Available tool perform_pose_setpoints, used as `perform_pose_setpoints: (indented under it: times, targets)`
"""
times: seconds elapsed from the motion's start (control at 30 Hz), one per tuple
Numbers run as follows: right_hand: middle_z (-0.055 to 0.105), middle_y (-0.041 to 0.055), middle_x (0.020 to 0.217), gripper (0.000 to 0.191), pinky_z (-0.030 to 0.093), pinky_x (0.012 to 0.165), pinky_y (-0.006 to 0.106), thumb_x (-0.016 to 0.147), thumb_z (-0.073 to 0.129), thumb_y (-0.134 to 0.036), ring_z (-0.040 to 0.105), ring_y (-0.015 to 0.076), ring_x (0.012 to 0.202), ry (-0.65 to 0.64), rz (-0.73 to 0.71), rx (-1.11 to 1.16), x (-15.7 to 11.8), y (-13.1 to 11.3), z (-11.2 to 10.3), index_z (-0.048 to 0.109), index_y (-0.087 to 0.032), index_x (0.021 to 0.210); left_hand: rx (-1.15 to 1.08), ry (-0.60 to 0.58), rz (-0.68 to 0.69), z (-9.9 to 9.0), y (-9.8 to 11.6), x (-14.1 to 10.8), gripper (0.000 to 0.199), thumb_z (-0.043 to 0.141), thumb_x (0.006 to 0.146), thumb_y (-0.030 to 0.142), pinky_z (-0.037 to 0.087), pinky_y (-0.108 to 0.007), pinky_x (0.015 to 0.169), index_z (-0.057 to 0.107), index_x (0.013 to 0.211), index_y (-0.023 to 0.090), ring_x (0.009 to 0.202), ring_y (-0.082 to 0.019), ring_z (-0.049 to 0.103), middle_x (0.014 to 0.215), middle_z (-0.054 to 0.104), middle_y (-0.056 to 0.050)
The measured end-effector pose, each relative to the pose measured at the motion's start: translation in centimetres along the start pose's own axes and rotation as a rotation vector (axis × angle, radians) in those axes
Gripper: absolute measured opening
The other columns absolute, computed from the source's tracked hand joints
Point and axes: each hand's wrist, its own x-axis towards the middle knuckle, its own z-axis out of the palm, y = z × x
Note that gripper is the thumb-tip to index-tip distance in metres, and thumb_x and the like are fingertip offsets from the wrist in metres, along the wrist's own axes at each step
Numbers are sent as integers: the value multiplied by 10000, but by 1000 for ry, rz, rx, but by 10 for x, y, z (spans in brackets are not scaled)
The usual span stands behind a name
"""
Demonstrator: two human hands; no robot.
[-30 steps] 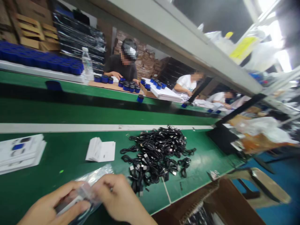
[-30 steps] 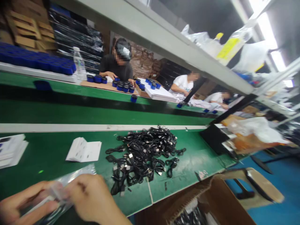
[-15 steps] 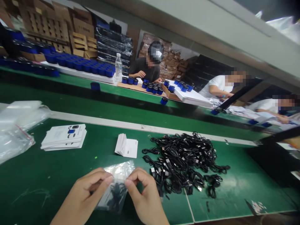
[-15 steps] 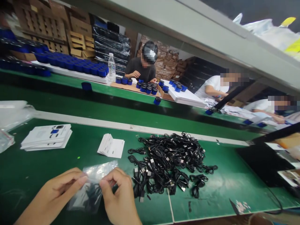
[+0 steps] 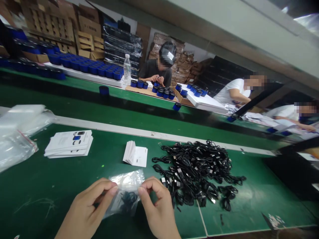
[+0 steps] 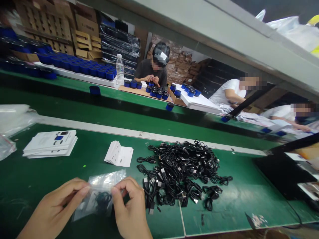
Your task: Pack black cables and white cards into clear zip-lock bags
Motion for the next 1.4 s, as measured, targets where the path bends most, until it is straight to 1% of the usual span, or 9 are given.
perform_pose_setpoints:
  times: [0.1, 0.2, 0.33, 0.43, 0.67, 0.9, 1.1, 1.2, 1.4]
  targets:
    - [549, 2, 707, 136, 398, 642, 234, 850, 529, -194, 532, 141, 680, -37, 2, 17, 0, -1, 2, 564, -177, 720, -62, 8, -9, 3, 0, -2, 250, 526, 845, 443, 422, -138, 523, 617, 732, 240, 559, -97, 563, 659, 585, 47]
    - [568, 1, 696, 123, 401, 644, 234, 823, 562, -172, 548, 144, 680, -108, 20, 50, -1, -2, 6, 588, -177, 704, -111, -102, -48, 5, 0, -2, 259, 542, 832, 460, 435, -139, 541, 652, 740, 245, 586, -107, 586, 662, 608, 43]
    - [546, -3, 673, 152, 384, 615, 233, 822, 539, -167, 529, 143, 661, -97, -8, 34, -5, -3, 13, 566, -180, 673, -113, -192, -80, 6, 4, -3, 256, 557, 823, 449, 440, -144, 591, 664, 706, 249, 632, -119, 604, 666, 635, 39]
    - [539, -4, 676, 153, 383, 623, 235, 823, 528, -173, 523, 144, 667, -94, 6, 21, -7, -2, 17, 553, -181, 673, -105, -182, -97, 5, 6, -2, 272, 555, 817, 468, 445, -149, 578, 672, 715, 244, 629, -125, 605, 671, 644, 35]
    - [483, -17, 649, 169, 368, 608, 249, 828, 542, -308, 450, 142, 629, -126, 258, 183, -5, 1, 17, 527, -180, 718, -176, -103, -260, -1, -1, -3, 332, 560, 783, 533, 468, -180, 562, 679, 833, 227, 635, -153, 616, 703, 688, 18]
    - [483, 0, 671, 167, 368, 647, 276, 793, 558, -294, 460, 160, 668, -122, 257, 187, -5, -5, 12, 505, -181, 682, -215, -255, -289, -17, 2, 1, 375, 523, 810, 534, 406, -174, 505, 645, 668, 210, 603, -122, 506, 687, 558, 21]
    - [478, -8, 687, 153, 375, 662, 263, 815, 530, -214, 470, 153, 685, -143, 184, 140, -9, -5, 13, 477, -188, 674, -227, -254, -318, -17, 5, -3, 381, 570, 777, 524, 366, -178, 497, 587, 586, 195, 559, -103, 428, 644, 410, 51]
    - [473, -11, 686, 159, 378, 666, 261, 822, 523, -222, 472, 152, 686, -139, 181, 131, -9, -4, 13, 476, -189, 674, -214, -234, -302, -14, 4, -4, 353, 544, 806, 514, 383, -182, 526, 641, 660, 208, 595, -114, 475, 681, 461, 39]
    - [495, -1, 689, 150, 384, 671, 264, 797, 540, -242, 488, 158, 691, -174, 181, 141, -8, -9, 11, 486, -187, 668, -170, -337, -246, -14, 0, -3, 298, 536, 839, 476, 440, -187, 660, 724, 816, 245, 733, -146, 595, 757, 588, 15]
